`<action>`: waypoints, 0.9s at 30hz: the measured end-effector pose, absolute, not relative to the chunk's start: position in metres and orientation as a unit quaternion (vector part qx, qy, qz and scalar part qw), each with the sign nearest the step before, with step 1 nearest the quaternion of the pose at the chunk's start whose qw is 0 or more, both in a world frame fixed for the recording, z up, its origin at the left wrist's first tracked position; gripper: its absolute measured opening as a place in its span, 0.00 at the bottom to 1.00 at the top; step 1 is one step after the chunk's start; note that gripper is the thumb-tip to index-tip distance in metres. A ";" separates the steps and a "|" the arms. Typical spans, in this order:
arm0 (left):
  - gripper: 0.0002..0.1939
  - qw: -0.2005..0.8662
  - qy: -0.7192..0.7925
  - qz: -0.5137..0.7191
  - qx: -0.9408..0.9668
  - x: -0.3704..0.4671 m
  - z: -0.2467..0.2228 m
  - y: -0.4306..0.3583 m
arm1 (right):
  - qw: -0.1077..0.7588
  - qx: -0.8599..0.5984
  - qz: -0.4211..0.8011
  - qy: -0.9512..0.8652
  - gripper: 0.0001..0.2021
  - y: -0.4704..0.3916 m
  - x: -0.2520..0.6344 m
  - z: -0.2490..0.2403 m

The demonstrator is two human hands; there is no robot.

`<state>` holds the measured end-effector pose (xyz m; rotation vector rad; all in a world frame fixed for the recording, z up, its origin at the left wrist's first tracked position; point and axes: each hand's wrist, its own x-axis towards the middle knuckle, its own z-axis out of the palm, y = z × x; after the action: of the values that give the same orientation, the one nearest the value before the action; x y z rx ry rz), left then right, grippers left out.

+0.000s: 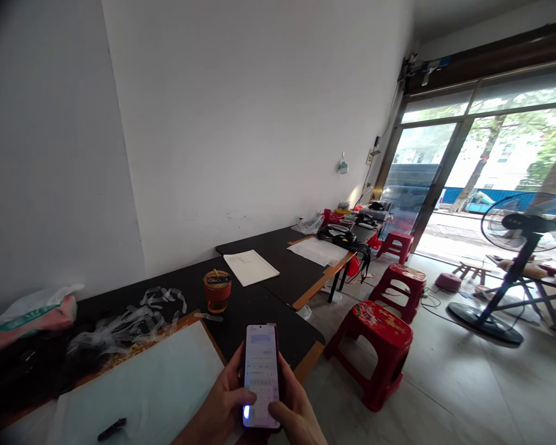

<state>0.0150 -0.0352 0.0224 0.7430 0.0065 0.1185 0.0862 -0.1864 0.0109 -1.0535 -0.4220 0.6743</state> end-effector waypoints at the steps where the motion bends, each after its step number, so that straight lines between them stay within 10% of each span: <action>1: 0.57 0.930 0.005 0.057 0.363 0.015 0.023 -0.035 | 0.789 -0.490 0.315 -0.196 0.45 -0.186 0.086 0.011; 27: 0.59 0.919 0.019 0.053 0.390 0.020 0.017 -0.036 | 0.736 -0.627 0.226 -0.122 0.42 -0.177 0.079 0.021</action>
<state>0.0198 -0.0357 0.0175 0.8014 0.0387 0.1099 0.0793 -0.1774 0.0214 -1.3768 -0.2687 0.4956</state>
